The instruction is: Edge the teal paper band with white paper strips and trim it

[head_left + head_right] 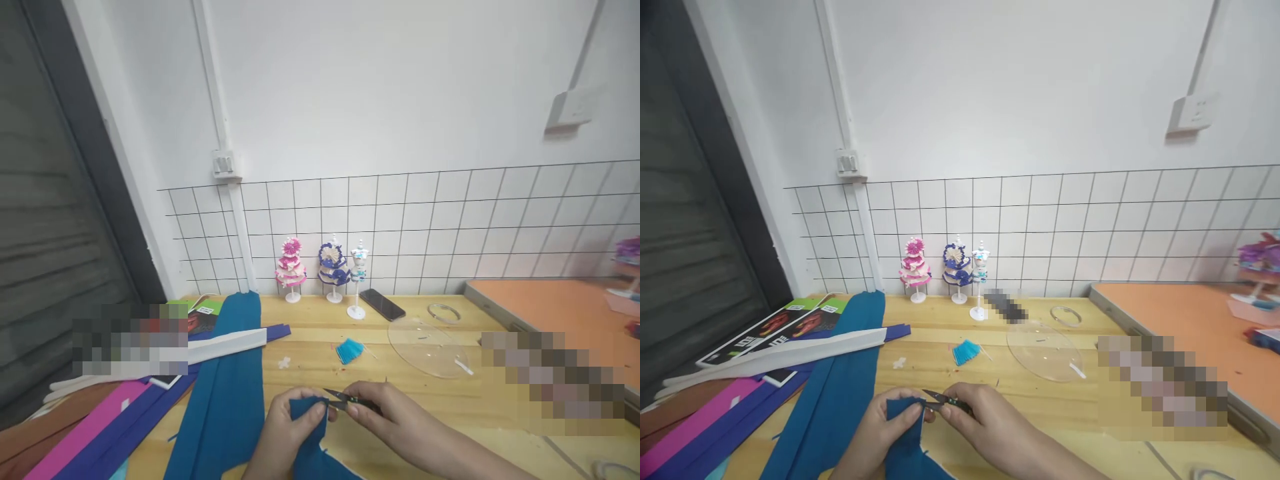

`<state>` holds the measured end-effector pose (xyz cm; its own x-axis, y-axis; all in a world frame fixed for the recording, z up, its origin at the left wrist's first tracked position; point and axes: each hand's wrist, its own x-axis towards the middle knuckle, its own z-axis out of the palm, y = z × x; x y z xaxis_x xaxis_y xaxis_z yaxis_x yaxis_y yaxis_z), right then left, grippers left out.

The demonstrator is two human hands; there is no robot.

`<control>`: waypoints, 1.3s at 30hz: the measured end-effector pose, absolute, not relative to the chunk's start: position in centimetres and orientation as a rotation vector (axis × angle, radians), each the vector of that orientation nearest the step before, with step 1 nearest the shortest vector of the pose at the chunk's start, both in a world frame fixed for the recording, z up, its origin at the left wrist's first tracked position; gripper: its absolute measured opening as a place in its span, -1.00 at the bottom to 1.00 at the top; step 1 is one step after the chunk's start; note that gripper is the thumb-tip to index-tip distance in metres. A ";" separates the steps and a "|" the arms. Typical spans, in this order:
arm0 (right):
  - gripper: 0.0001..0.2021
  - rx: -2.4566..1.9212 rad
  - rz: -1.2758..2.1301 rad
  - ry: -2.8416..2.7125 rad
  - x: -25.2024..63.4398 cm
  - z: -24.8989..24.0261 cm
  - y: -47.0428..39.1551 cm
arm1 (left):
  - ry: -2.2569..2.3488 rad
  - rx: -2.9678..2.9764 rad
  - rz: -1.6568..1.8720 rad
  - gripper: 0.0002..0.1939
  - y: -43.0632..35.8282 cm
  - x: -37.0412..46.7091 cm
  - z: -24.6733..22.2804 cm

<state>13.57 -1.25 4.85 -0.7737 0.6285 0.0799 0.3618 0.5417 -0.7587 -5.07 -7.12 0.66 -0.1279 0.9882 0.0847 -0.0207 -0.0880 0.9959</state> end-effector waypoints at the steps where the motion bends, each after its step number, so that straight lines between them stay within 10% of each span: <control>1: -0.70 -0.799 1.114 -2.444 13.3 4.9 -1.3 | 1.237 1.214 1.379 -0.76 -7.1 -5.1 0.7; 28: -0.63 -0.753 1.102 -2.437 12.5 4.9 -0.8 | 1.233 1.198 1.331 -0.69 -7.3 -4.8 0.5; 39: -0.59 -1.516 0.784 -2.285 24.3 1.8 3.4 | 1.351 0.851 1.576 -0.65 -7.0 -6.1 0.6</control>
<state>24.34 3.44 1.85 -0.4049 0.9126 -0.0571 0.7553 0.2986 -0.5833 -6.07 -6.97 0.59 -0.3899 0.9201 -0.0385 -0.1788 -0.0346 0.9833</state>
